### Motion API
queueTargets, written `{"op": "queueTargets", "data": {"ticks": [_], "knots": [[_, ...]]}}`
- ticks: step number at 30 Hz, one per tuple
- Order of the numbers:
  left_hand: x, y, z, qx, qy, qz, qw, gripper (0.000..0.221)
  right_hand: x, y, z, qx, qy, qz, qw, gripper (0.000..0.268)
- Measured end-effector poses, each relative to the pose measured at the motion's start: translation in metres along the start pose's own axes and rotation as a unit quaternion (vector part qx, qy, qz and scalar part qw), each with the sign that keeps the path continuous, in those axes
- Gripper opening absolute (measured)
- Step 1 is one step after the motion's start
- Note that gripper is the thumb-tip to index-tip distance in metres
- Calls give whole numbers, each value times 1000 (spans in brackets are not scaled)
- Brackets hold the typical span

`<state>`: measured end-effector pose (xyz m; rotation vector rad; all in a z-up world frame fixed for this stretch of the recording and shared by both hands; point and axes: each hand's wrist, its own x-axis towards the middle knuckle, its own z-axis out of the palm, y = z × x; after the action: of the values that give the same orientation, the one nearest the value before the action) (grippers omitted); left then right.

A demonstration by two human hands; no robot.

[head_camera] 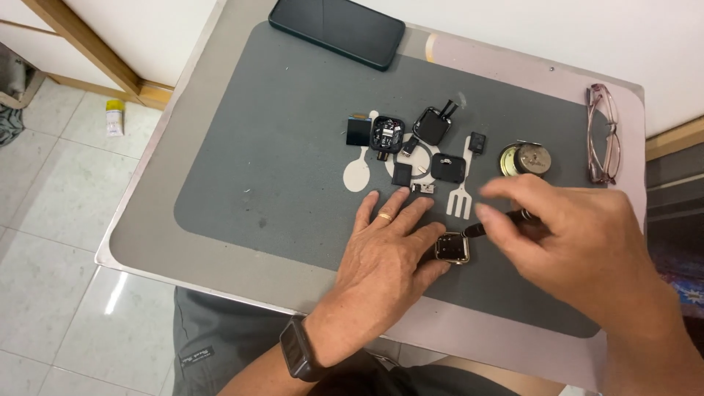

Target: The person is disassembling a smartwatch, carefully removing internal components like the battery and circuit board using a precision screwdriver.

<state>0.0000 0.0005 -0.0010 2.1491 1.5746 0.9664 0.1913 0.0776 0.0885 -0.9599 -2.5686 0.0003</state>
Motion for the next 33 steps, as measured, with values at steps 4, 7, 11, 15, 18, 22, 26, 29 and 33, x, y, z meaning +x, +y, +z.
{"op": "queueTargets", "data": {"ticks": [4,7,11,15,18,22,26,29,33], "knots": [[0,0,2,-3,2,1,1000,38,1,-3,-1,16,-19,30,999,4],[0,-1,2,-2,1,-1,1000,38,0,-3,0,48,-30,34,998,25],[-1,0,2,-7,7,-1,1000,38,4,-4,1,77,-17,50,996,8],[0,0,1,-6,2,1,1000,40,1,1,2,65,-3,71,995,9],[0,-1,1,1,-4,2,1000,40,0,2,-1,95,-51,43,993,32],[1,0,0,6,-3,1,1000,38,1,0,1,93,-26,31,995,28],[2,0,-1,23,-5,10,1000,42,6,-2,-4,138,-43,13,989,32],[4,-2,2,38,-9,15,999,42,7,0,-7,166,-78,-20,983,47],[2,-4,10,63,-18,9,998,42,6,-1,-1,109,8,-51,993,23]]}}
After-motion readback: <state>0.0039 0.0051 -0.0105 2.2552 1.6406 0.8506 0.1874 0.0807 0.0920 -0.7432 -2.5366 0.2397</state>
